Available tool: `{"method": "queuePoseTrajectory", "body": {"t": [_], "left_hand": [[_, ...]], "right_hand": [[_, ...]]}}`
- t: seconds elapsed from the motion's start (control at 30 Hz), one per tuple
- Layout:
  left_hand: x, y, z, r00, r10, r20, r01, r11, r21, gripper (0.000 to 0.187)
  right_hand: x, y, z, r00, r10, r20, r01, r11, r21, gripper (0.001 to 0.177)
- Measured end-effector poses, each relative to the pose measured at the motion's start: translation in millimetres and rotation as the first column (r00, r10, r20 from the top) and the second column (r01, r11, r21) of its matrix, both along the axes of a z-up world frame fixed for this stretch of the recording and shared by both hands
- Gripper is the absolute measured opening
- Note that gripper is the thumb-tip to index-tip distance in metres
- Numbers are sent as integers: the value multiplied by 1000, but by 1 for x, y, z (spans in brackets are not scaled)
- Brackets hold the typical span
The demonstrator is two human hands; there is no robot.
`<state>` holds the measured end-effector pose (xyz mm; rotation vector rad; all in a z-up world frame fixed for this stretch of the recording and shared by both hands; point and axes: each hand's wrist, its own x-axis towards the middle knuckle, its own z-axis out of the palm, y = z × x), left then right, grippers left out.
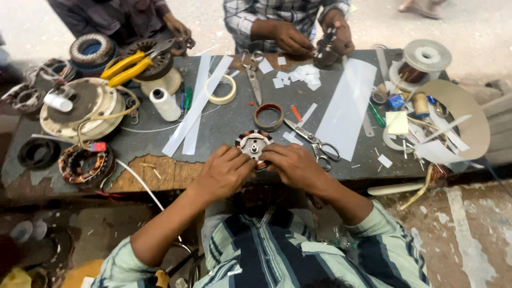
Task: The person winds copper wire around a motor stator core, then uses white tape to secure the windings. The person works at a cluttered workbench with tools and other motor parts visible.
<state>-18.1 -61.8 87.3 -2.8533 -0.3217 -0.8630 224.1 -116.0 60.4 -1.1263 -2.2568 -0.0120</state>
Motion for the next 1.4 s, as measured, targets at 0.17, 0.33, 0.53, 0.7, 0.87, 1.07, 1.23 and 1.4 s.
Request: {"method": "queuePoseTrajectory", "body": {"t": [0.17, 0.33, 0.53, 0.7, 0.87, 1.07, 1.23, 1.4], "left_hand": [[4, -7, -1, 999, 28, 23, -25, 991, -128, 40], [-14, 1, 6, 997, 57, -57, -63, 991, -118, 44], [-13, -4, 2, 990, 85, -112, -86, 996, 0, 37], [-11, 5, -6, 1000, 25, -13, -24, 996, 91, 31], [1, 0, -7, 996, 82, -36, -81, 996, 34, 32], [-2, 4, -1, 998, -4, -60, -5, 988, -151, 47], [-14, 19, -2, 997, 10, -73, -20, 991, -136, 47], [-11, 20, -11, 999, -31, -38, 31, 999, 11, 31]], "right_hand": [[1, -4, 5, 993, 111, -32, -110, 994, 24, 41], [-1, 0, 11, 996, 80, -32, -80, 997, -20, 32], [-1, -3, 6, 1000, 4, -11, -4, 999, -42, 32], [3, 5, 7, 999, -17, -42, 14, 997, -74, 28], [5, 2, 16, 998, 28, -63, -34, 994, -100, 31], [-5, -7, 12, 998, 12, -60, -14, 999, -29, 36], [-2, -1, 7, 998, 27, -58, -26, 999, 20, 31], [0, 0, 4, 999, 4, -41, -2, 999, 49, 33]]}}
